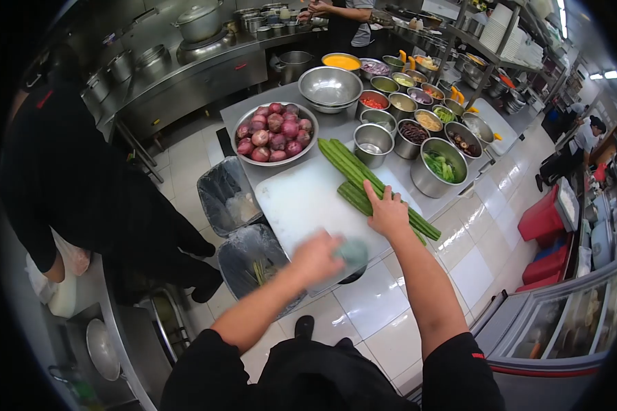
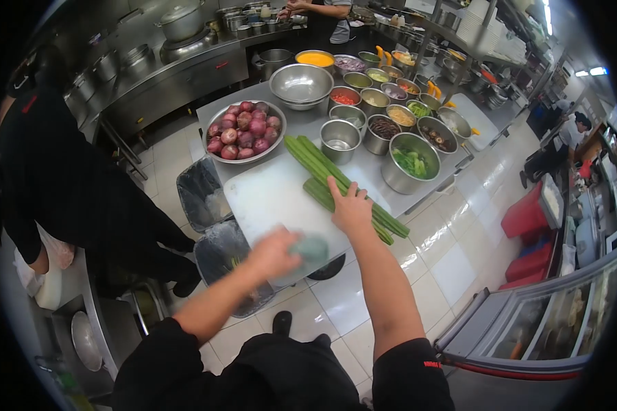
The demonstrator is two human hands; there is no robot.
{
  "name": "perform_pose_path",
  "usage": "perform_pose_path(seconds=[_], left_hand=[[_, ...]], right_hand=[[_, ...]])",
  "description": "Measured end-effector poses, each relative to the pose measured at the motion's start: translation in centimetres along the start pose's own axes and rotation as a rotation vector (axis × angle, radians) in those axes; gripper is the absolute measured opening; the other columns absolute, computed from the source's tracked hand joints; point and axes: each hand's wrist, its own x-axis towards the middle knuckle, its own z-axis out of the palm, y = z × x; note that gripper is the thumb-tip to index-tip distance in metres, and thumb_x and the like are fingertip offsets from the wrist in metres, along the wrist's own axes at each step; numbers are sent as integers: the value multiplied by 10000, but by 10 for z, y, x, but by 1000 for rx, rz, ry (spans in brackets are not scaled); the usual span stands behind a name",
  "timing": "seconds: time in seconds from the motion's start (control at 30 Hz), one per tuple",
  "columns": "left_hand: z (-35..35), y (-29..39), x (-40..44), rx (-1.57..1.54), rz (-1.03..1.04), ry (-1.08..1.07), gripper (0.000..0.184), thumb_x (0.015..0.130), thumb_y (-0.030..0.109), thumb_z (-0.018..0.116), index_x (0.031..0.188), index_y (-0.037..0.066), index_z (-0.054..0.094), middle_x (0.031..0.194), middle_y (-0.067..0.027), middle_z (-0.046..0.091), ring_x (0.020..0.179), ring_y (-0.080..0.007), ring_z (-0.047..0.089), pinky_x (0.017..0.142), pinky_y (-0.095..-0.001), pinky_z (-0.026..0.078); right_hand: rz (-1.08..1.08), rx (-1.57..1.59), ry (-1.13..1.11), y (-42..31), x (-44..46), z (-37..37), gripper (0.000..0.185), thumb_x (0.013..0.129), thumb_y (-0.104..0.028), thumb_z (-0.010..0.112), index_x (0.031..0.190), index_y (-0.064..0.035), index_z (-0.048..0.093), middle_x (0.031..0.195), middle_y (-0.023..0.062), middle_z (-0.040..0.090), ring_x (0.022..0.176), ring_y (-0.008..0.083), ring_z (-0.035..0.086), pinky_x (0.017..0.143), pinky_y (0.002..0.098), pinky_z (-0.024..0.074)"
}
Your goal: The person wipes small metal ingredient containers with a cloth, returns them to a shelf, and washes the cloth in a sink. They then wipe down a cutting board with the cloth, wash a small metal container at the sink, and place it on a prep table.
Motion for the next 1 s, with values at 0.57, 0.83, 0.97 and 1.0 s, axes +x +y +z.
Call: perform_pose_path(seconds=[0.57,0.83,0.97,1.0], left_hand=[[110,88,4,-113,38,-384,399,784,264,660,1156,122,649,1031,-211,619,936,-389,644,804,-489,520],[-36,-19,14,-68,-356,224,474,790,272,682,1232,129,591,1099,-207,603,976,-375,630,850,-443,523],[-23,-97,19,126,-588,237,419,819,285,668,1195,118,588,1091,-205,613,983,-374,642,830,-474,534],[-15,-100,12,95,-614,188,413,822,286,667,1190,118,588,1084,-202,617,985,-375,642,830,-475,534]], right_hand=[[-86,-7,-81,10,0,-16,870,776,-275,707,1504,-364,238,1361,249,458,1099,397,583,856,500,508],[-84,-3,-16,10,2,-8,893,767,-267,720,1506,-366,228,1369,261,454,1114,417,574,868,510,508],[-79,5,-27,10,0,-3,917,758,-259,721,1510,-379,211,1358,264,456,1115,426,573,864,515,510],[-77,1,-33,8,2,-6,920,756,-257,721,1511,-380,210,1354,265,458,1113,426,574,864,515,511]])
